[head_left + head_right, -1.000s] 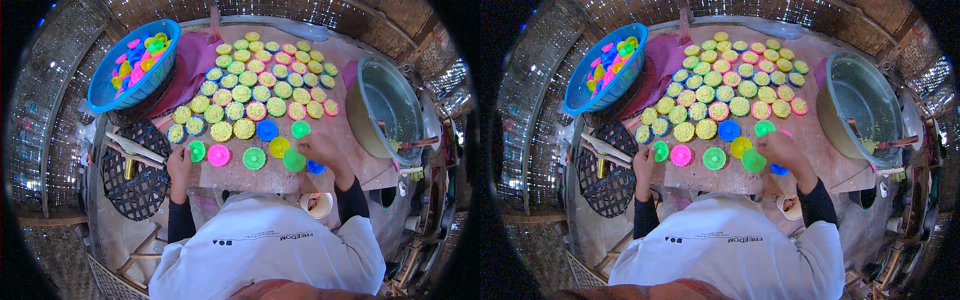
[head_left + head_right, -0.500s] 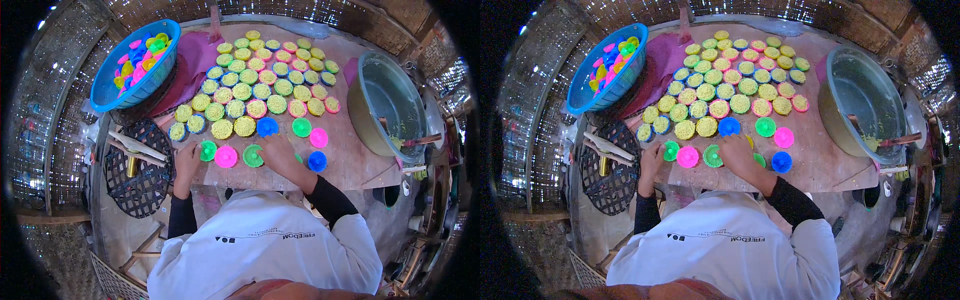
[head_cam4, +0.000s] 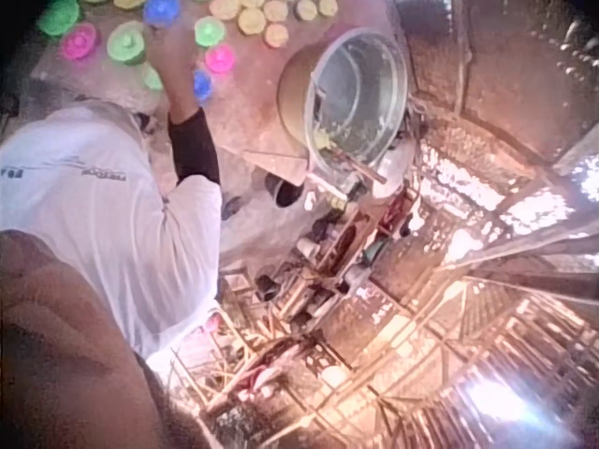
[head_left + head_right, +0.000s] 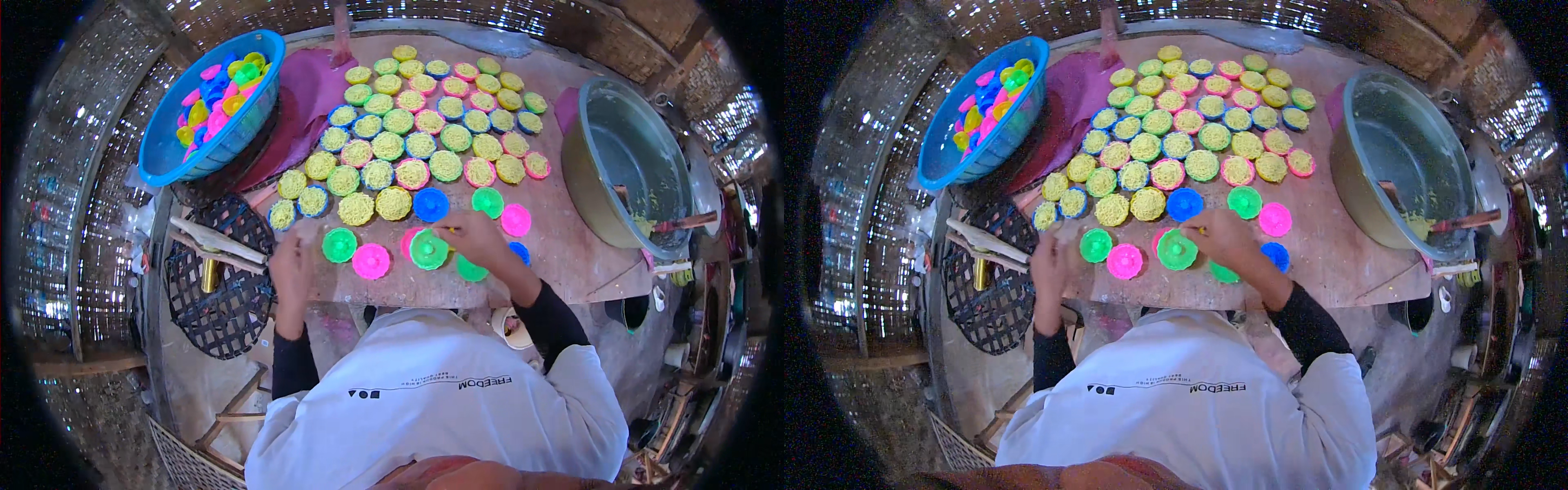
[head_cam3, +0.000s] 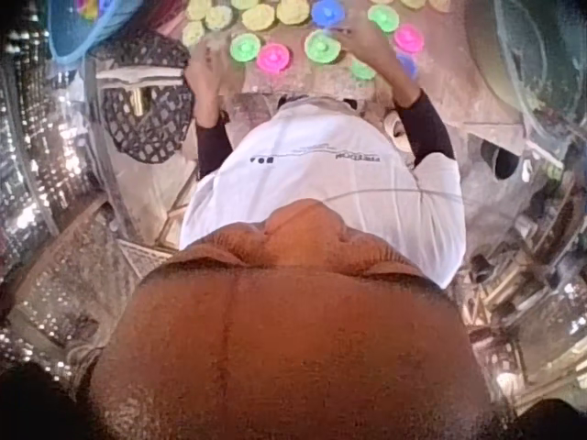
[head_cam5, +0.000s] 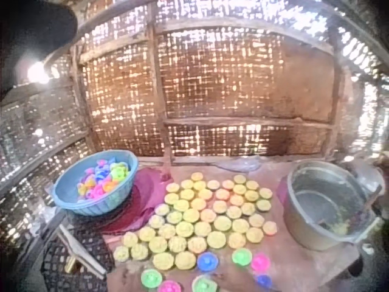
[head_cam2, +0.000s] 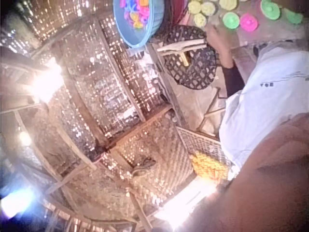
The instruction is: The person uses a wooden mold to press yellow dough into colorful plastic cups arranged on a table. They repeatedly scoop dough from a large metal bowl, fill the mold, and press the mixture into the cups to form small round cakes.
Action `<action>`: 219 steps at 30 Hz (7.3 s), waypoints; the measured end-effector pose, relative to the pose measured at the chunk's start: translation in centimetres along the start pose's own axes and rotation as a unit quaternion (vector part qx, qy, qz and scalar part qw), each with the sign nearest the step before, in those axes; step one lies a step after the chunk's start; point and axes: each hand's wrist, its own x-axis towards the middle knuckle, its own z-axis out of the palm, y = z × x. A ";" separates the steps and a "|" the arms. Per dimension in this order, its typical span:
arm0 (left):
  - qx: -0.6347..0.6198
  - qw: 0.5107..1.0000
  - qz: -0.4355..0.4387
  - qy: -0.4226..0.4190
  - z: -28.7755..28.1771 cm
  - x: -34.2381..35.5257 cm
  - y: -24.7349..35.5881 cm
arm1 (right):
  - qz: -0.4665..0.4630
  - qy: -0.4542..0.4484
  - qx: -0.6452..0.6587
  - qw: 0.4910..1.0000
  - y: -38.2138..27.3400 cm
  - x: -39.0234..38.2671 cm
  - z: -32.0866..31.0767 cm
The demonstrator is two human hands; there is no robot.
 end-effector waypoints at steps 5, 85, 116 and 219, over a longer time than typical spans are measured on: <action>-0.142 0.985 -0.054 0.086 -2.7 0.7 -1.5 | 0.060 0.028 0.085 0.994 0.4 -1.5 -2.7; -0.222 0.841 0.302 -0.390 0.0 5.3 23.7 | -0.302 0.369 0.439 0.762 -9.3 -16.6 -25.2; -0.520 0.770 0.304 0.208 16.5 11.9 34.4 | 0.450 -0.376 0.027 0.810 12.8 -9.1 -36.9; -0.888 0.338 0.037 -0.310 28.8 6.4 53.9 | 0.128 0.579 -0.272 0.758 4.8 -22.0 -26.9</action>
